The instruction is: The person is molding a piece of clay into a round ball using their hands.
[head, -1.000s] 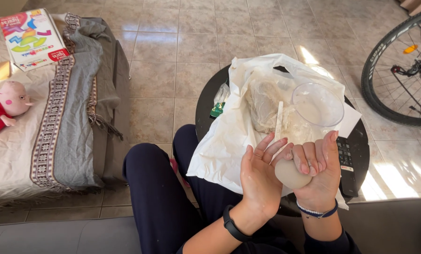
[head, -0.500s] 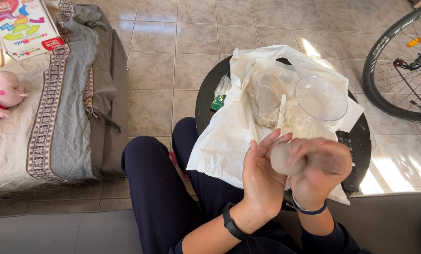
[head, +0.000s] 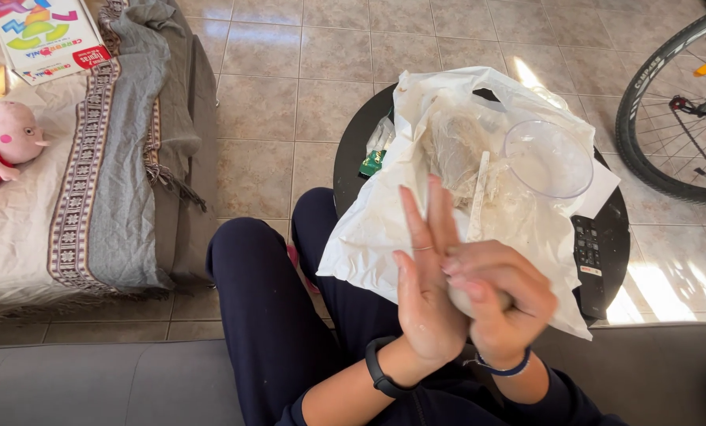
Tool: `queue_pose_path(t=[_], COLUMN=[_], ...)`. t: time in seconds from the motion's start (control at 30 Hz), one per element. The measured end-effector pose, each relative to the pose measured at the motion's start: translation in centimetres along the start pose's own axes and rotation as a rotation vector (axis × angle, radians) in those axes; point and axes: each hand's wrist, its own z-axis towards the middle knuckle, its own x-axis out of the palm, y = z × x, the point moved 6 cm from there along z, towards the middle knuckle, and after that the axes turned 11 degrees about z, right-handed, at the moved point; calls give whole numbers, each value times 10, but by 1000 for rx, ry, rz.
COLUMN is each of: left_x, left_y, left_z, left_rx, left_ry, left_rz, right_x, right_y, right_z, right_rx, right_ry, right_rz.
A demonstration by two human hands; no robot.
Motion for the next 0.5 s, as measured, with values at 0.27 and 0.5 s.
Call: queue_pose_path(t=[0.27,0.5], left_x=[1,0], left_y=[43,33], left_z=[4,-2], left_rx=[-505,-508], left_ry=[-7,31], left_rz=[-539,-501], right_x=[-1,-11], right_y=[20,-5], right_z=[8,4], right_rx=[-197,-123], right_ry=[11,230], right_rz=[-8,20])
